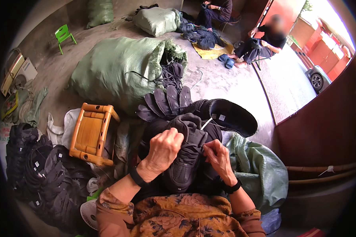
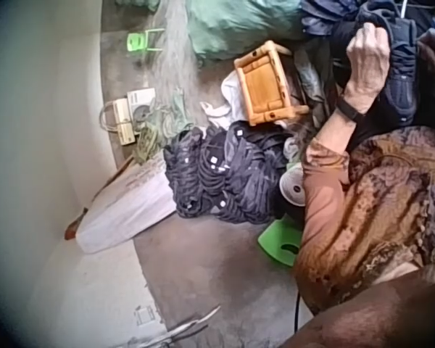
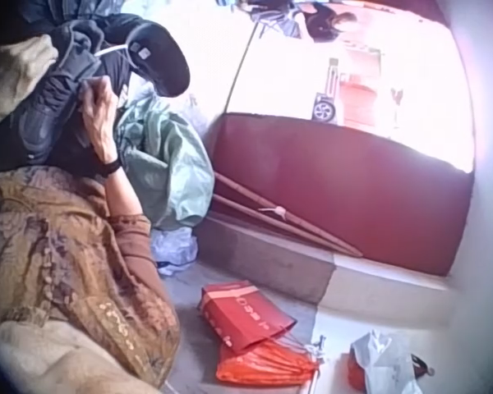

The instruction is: The person is threading laces through the eyelets of black athletic shoes.

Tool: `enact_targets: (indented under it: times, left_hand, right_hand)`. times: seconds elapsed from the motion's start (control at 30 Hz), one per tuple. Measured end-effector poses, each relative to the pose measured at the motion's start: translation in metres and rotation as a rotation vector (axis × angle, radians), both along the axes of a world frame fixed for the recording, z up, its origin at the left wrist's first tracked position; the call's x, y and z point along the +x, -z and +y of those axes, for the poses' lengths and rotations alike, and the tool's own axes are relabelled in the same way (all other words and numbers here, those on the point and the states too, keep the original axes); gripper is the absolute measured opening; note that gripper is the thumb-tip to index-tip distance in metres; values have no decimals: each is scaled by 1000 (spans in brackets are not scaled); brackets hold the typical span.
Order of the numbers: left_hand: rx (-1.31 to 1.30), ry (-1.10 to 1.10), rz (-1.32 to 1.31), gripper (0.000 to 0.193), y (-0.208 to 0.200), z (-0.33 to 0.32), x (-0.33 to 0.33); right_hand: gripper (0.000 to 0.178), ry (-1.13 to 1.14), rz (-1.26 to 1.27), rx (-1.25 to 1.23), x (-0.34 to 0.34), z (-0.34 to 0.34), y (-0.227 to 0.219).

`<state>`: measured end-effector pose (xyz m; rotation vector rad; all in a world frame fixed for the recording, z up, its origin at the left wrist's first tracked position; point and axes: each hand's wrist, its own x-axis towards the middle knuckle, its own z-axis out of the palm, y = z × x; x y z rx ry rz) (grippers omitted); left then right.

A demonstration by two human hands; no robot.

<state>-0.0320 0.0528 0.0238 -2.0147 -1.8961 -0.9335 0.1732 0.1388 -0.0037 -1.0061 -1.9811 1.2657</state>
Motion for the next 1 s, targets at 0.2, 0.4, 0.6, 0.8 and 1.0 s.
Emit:
enact_targets:
  times: [0.2, 0.4, 0.6, 0.8, 1.0]
  left_hand:
    - [-65, 130, 662, 7, -17, 12, 6]
    - [-153, 481, 37, 6, -18, 37, -37]
    - [-330, 635, -294, 19, -21, 39, -56]
    - [-450, 505, -275, 22, -25, 43, -45]
    - [-432, 471, 43, 24, -21, 36, -30]
  right_hand:
    - [9, -121, -88, 86, 2, 14, -5]
    - [31, -206, -241, 556, -1, 34, -17]
    - [31, -506, -219, 608, 6, 65, -21]
    - [26, -676, -358, 519, -7, 69, -39]
    - [15, -449, -180, 92, -10, 48, -23]
